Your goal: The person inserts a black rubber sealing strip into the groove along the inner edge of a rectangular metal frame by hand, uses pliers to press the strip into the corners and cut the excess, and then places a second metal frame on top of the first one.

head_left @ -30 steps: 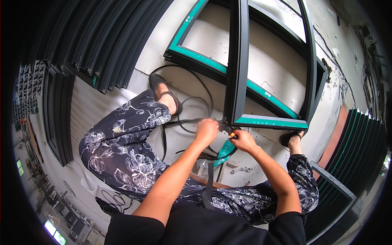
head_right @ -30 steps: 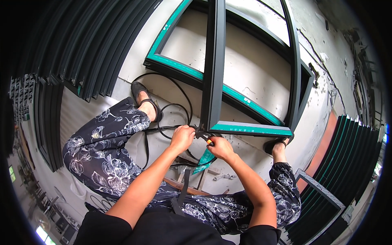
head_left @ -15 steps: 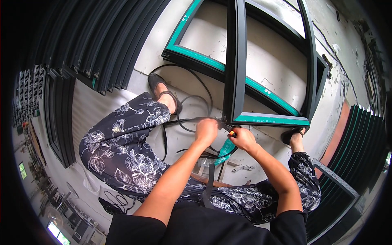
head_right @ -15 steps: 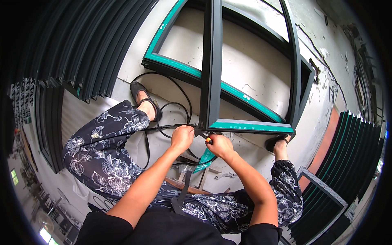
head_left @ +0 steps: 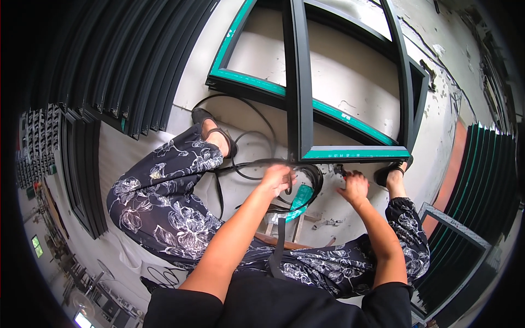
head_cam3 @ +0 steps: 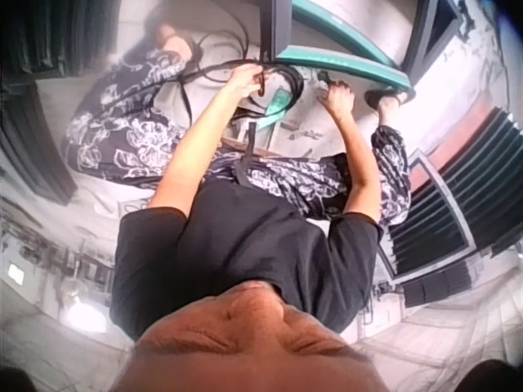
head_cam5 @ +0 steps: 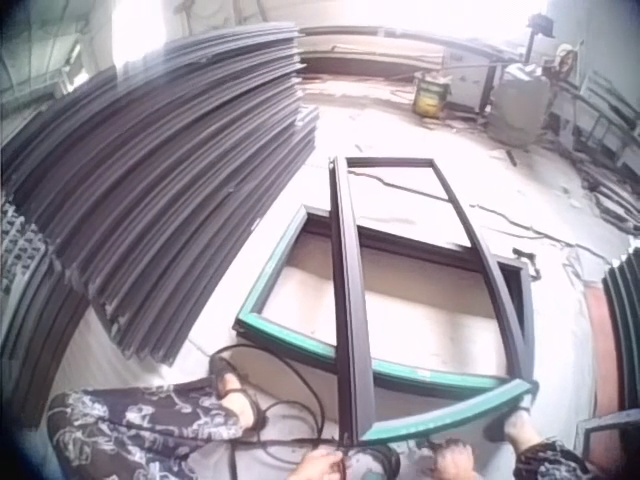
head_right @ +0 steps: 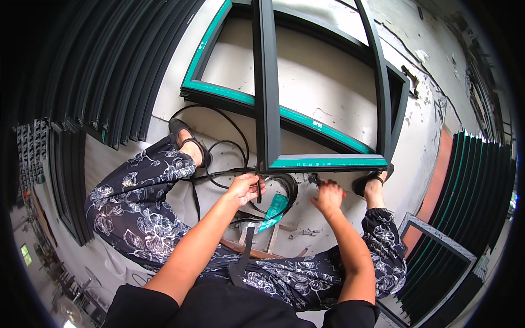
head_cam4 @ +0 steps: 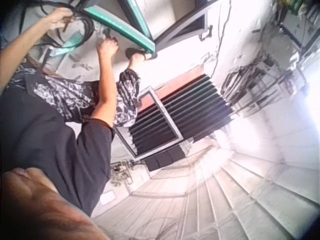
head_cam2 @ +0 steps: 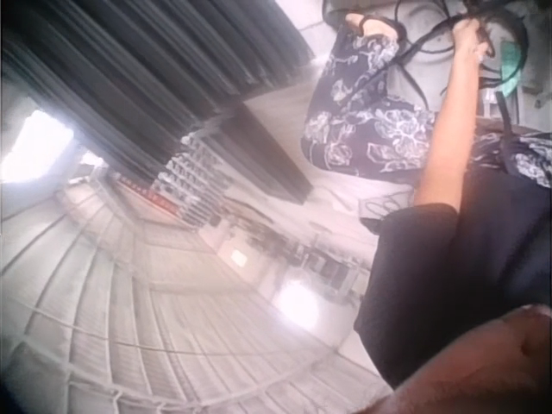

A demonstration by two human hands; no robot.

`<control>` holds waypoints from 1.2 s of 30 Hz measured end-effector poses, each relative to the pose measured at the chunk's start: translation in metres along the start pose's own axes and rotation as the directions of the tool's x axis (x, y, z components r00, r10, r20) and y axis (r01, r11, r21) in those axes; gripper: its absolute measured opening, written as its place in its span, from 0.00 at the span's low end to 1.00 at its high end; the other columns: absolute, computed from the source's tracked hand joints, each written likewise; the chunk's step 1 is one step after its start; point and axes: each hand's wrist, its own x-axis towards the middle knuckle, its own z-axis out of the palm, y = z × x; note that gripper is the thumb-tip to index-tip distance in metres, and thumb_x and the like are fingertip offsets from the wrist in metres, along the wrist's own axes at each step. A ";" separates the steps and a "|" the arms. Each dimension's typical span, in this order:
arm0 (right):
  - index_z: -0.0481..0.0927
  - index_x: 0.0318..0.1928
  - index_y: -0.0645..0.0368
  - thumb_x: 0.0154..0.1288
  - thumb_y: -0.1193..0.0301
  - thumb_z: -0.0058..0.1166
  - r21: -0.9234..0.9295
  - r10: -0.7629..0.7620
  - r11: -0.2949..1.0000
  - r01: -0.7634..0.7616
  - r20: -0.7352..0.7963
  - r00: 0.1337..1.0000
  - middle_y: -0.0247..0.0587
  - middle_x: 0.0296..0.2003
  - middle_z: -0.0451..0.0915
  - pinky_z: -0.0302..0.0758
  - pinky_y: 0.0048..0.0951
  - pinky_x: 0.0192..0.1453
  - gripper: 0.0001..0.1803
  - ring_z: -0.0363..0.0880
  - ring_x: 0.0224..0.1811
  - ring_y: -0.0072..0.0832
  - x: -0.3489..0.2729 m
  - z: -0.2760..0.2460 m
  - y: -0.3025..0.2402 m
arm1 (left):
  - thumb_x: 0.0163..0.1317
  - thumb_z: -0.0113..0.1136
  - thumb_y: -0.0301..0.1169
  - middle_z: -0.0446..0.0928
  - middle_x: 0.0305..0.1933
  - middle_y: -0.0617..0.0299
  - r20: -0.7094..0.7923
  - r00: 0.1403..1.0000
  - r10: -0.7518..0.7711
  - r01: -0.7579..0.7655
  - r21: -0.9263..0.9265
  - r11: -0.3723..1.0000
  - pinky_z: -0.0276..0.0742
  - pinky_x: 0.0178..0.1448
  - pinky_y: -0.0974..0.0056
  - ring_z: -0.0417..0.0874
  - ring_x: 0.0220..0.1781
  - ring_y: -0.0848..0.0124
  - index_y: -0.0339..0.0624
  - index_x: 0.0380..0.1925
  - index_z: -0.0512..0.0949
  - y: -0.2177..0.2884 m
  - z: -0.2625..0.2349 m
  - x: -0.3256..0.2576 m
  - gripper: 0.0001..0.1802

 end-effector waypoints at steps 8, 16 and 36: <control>0.66 0.51 0.69 0.55 0.70 0.60 0.947 -0.268 -0.135 -0.290 0.247 0.931 0.43 0.29 0.78 0.73 0.24 0.40 0.27 0.77 0.32 0.24 -0.007 0.010 -0.124 | 0.61 0.54 0.30 0.76 0.35 0.54 0.028 0.998 0.059 -0.062 0.153 0.986 0.81 0.45 0.58 0.81 0.35 0.64 0.35 0.38 0.71 -0.001 0.002 0.001 0.10; 0.73 0.35 0.63 0.63 0.69 0.48 0.967 0.013 0.101 -0.233 0.233 0.972 0.35 0.19 0.73 0.67 0.24 0.21 0.09 0.69 0.17 0.20 0.000 -0.001 -0.108 | 0.60 0.55 0.30 0.77 0.40 0.62 0.087 0.895 0.438 -0.401 0.589 0.702 0.76 0.43 0.69 0.78 0.40 0.74 0.37 0.45 0.73 0.013 -0.012 0.035 0.14; 0.76 0.33 0.64 0.62 0.67 0.48 0.957 0.024 0.267 -0.115 0.113 0.993 0.40 0.20 0.75 0.70 0.29 0.31 0.11 0.73 0.22 0.27 0.005 0.000 -0.107 | 0.58 0.53 0.28 0.77 0.24 0.60 0.066 0.768 0.637 -0.493 0.696 0.522 0.72 0.28 0.67 0.76 0.24 0.74 0.36 0.30 0.75 0.008 0.005 0.038 0.06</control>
